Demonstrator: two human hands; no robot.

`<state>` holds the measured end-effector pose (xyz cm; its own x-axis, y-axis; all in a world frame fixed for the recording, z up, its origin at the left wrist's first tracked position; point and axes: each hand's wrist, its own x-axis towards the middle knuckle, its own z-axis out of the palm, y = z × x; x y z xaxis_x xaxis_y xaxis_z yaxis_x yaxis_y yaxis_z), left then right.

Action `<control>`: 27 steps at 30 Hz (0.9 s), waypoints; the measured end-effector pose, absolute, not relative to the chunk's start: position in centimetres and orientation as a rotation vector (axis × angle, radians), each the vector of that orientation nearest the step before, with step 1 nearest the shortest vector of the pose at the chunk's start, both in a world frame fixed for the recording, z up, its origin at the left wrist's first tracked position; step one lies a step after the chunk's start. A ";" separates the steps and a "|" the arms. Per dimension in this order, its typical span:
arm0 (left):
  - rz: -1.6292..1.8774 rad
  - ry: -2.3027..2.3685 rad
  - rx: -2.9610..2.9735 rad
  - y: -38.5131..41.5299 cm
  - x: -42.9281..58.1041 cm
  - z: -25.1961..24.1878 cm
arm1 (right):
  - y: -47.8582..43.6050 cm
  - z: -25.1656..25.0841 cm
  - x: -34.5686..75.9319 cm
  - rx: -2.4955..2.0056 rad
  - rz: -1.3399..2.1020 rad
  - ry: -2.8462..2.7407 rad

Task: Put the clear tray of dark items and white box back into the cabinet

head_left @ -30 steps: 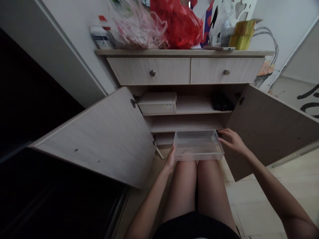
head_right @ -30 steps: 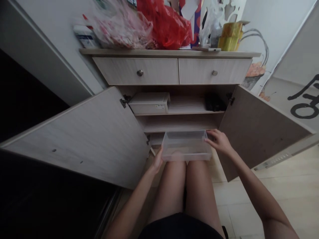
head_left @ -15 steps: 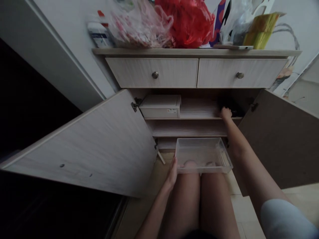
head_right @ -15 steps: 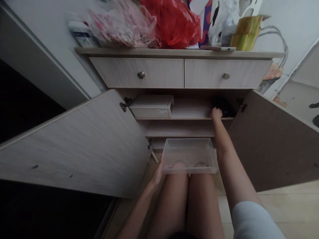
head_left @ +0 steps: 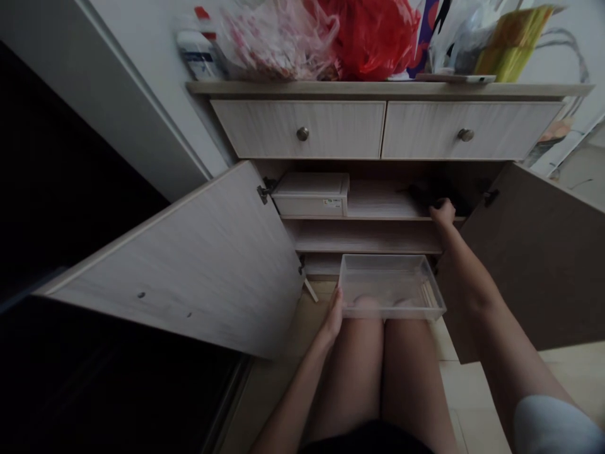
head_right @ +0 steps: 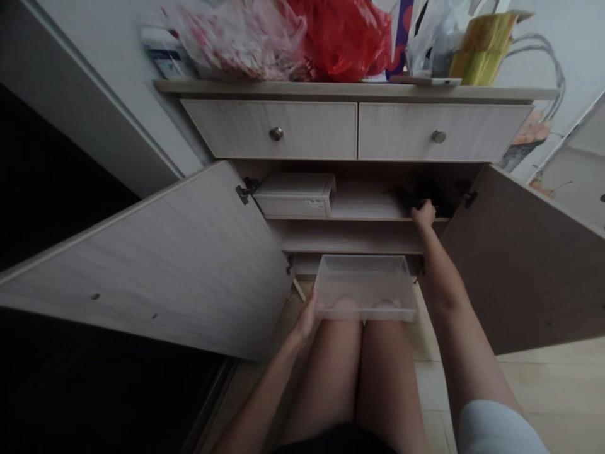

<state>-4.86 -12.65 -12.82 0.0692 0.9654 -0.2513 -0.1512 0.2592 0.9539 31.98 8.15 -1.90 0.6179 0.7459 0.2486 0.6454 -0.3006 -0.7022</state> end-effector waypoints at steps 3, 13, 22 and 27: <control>1.077 1.185 0.963 -12.6 -4.6 -12.6 | 5.6 -1.4 32.4 -1.790 0.379 -0.949; 1.098 1.214 1.023 -13.6 -4.3 -11.4 | -8.9 -0.5 31.7 -1.309 0.847 -1.634; 1.088 1.273 1.033 -13.8 -4.4 -11.2 | -9.7 -4.7 27.6 -1.223 0.613 -2.133; 1.074 1.226 1.038 -13.5 -4.7 -11.5 | -8.3 -6.0 27.4 -1.278 0.303 -2.363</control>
